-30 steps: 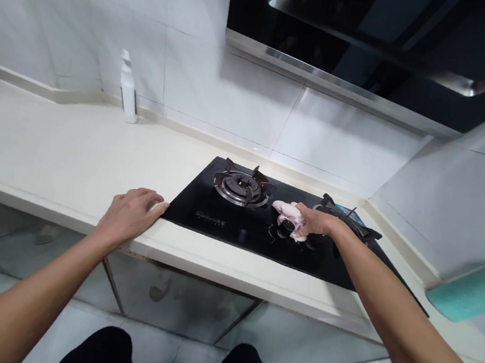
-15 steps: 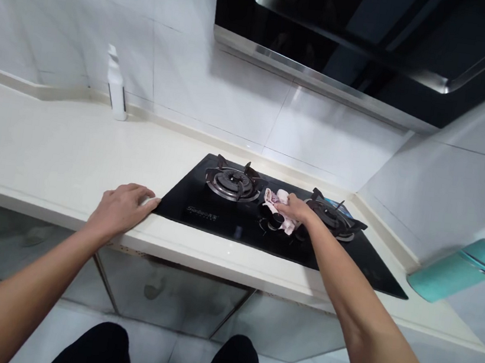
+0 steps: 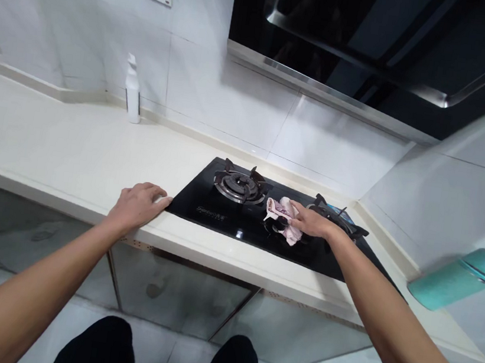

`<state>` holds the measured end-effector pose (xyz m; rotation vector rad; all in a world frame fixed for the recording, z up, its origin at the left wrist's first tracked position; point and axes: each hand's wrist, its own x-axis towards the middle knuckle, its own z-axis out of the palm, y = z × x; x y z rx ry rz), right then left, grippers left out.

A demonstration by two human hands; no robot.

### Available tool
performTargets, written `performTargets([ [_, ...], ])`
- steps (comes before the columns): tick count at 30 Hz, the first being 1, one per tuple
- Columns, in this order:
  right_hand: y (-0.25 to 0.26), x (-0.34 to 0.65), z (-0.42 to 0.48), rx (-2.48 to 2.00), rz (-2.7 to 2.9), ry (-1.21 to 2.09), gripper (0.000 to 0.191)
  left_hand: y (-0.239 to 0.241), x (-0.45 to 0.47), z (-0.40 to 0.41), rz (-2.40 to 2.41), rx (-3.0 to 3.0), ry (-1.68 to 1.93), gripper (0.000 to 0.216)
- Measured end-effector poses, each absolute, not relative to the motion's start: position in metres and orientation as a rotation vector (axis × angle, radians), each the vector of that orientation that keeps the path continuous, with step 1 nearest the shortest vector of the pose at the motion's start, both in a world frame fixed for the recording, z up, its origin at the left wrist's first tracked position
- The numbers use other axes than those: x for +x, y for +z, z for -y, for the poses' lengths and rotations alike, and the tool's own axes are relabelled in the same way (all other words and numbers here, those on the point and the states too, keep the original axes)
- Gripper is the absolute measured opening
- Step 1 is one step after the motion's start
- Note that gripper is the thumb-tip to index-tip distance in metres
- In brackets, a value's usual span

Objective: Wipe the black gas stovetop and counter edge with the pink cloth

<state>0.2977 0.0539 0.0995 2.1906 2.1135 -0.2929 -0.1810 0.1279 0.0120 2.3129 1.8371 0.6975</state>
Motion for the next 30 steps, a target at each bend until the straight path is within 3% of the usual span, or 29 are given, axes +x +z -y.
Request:
performTargets([
  [16,0.086,0.291,-0.042,2.048,-2.116,-0.238,0.097,0.012,-0.18,-0.125,-1.85,2.309,0.685,0.055],
  [19,0.086,0.303,-0.051,2.062,-1.993,-0.089,0.096,0.012,-0.179,-0.125,-1.852,2.299,0.696,0.053],
  [24,0.088,0.316,-0.084,2.017,-1.999,-0.36,0.09,0.012,-0.18,-0.126,-1.843,2.279,0.724,0.05],
  [30,0.087,0.324,-0.117,2.235,-1.916,-0.239,0.076,0.014,-0.179,-0.127,-1.865,2.253,0.719,0.047],
])
